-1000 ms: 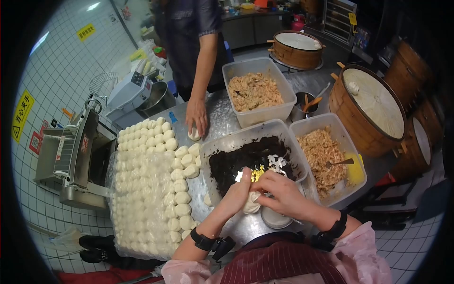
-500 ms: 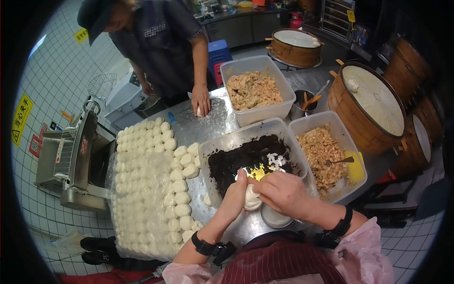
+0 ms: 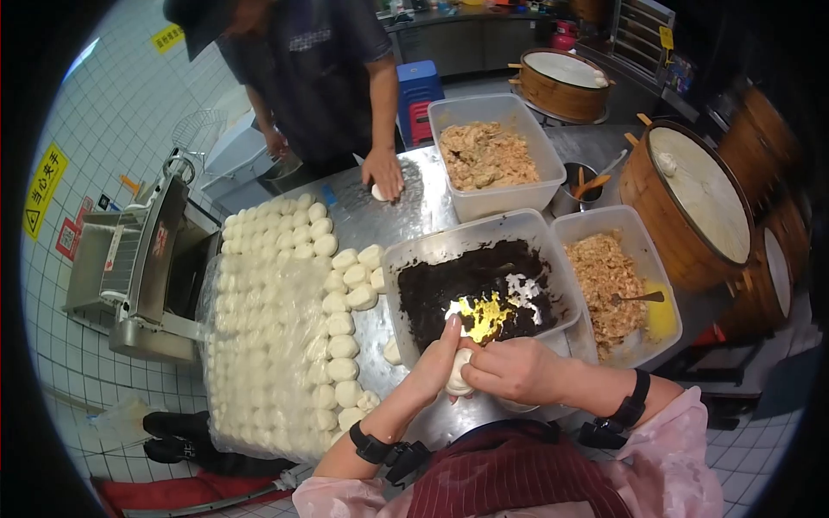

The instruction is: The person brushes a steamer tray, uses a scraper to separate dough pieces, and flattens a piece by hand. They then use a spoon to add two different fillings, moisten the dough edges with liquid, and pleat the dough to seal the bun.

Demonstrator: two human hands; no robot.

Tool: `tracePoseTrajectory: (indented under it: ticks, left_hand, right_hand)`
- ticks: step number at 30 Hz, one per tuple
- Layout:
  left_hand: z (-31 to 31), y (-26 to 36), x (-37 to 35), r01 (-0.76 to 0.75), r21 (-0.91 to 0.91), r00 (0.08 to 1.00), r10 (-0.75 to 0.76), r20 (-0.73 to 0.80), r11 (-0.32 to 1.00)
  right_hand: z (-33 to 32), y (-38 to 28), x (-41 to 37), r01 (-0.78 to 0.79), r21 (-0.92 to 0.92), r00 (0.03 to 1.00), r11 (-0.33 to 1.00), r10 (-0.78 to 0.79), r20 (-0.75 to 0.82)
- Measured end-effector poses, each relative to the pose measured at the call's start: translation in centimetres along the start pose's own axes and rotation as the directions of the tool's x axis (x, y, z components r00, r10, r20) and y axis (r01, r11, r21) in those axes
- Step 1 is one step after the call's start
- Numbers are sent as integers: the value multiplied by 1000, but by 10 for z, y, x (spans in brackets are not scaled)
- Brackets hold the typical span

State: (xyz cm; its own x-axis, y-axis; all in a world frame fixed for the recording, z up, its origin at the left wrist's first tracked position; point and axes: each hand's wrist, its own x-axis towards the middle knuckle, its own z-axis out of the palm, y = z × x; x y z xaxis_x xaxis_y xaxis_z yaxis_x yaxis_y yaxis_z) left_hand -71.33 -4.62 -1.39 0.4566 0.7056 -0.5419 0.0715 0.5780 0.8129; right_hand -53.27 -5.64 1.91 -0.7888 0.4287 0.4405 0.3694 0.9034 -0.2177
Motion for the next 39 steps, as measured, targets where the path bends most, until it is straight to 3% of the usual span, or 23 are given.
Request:
tracePoseTrajectory:
  ticks: [1, 3, 4, 5, 6, 8, 9, 10, 11, 12, 14, 15, 24, 28, 31, 33, 34, 36, 39]
  left_hand:
    - [-3, 0, -4, 17, -11, 1000, -17, -13, 1000]
    - [-14, -7, -8, -2, -1, 996, 2, -88, 1000]
    - [-21, -10, -13, -4, -8, 996, 3, -94, 1000]
    - [-29, -14, -19, -55, 9, 986, 56, -155, 998]
    - [-38, -18, -25, -107, 31, 971, 112, -212, 994]
    - [-60, -33, -28, -129, -69, 978, 115, -174, 989]
    - [-66, -38, -29, -125, -198, 984, 97, -148, 972]
    - [-70, -41, -30, -118, -321, 989, 83, -119, 940]
    - [-71, -40, -32, -115, -302, 990, 82, -118, 946]
    - [-71, -42, -31, -116, -304, 990, 84, -117, 946]
    - [-69, -46, -27, -168, -340, 982, 128, -136, 925]
    - [-71, -46, -26, -174, -322, 983, 143, -116, 931]
    - [-79, -45, -23, -122, -338, 992, 121, -22, 933]
    - [-78, -45, -22, -132, -331, 991, 131, -26, 934]
    - [-76, -49, -21, -159, -329, 987, 149, -56, 931]
    - [-76, -46, -23, -131, -370, 991, 116, -63, 920]
    - [-76, -44, -24, -107, -416, 994, 85, -70, 903]
    - [-72, -40, -24, -153, -457, 988, 121, -99, 876]
    - [-61, -35, -24, -212, -552, 977, 177, -116, 806]
  right_hand:
    - [3, -1, 6, 6, 3, 1000, 1000, -6, 5]
    - [8, 0, 21, -165, 289, 983, 943, 180, -27]
    - [7, 6, 28, -160, 291, 985, 943, 173, -21]
    - [5, 13, 37, -331, 557, 943, 762, 295, 156]
    - [3, 21, 45, -491, 724, 867, 484, 347, 357]
    - [29, 45, 57, -605, 618, 779, 501, 533, 331]
    - [41, 54, 66, -735, 643, 612, 215, 619, 492]
    - [66, 67, 69, -778, 628, 494, 26, 643, 585]
    - [84, 73, 74, -809, 578, 390, -106, 639, 663]
    - [103, 80, 77, -811, 576, 388, -105, 640, 663]
    - [130, 88, 87, -824, 464, 210, -325, 587, 782]
    - [135, 89, 91, -829, 451, 197, -330, 582, 789]
    - [142, 81, 101, -789, 470, 146, -396, 623, 769]
    - [148, 78, 98, -760, 494, 172, -423, 601, 780]
    - [124, 67, 98, -709, 555, 220, -434, 612, 759]
    - [90, 56, 95, -550, 577, 318, -604, 488, 813]
    - [76, 51, 91, -548, 584, 325, -599, 491, 808]
    - [52, 42, 78, -416, 637, 495, -649, 426, 757]
    - [36, 24, 54, -433, 721, 555, -541, 470, 686]
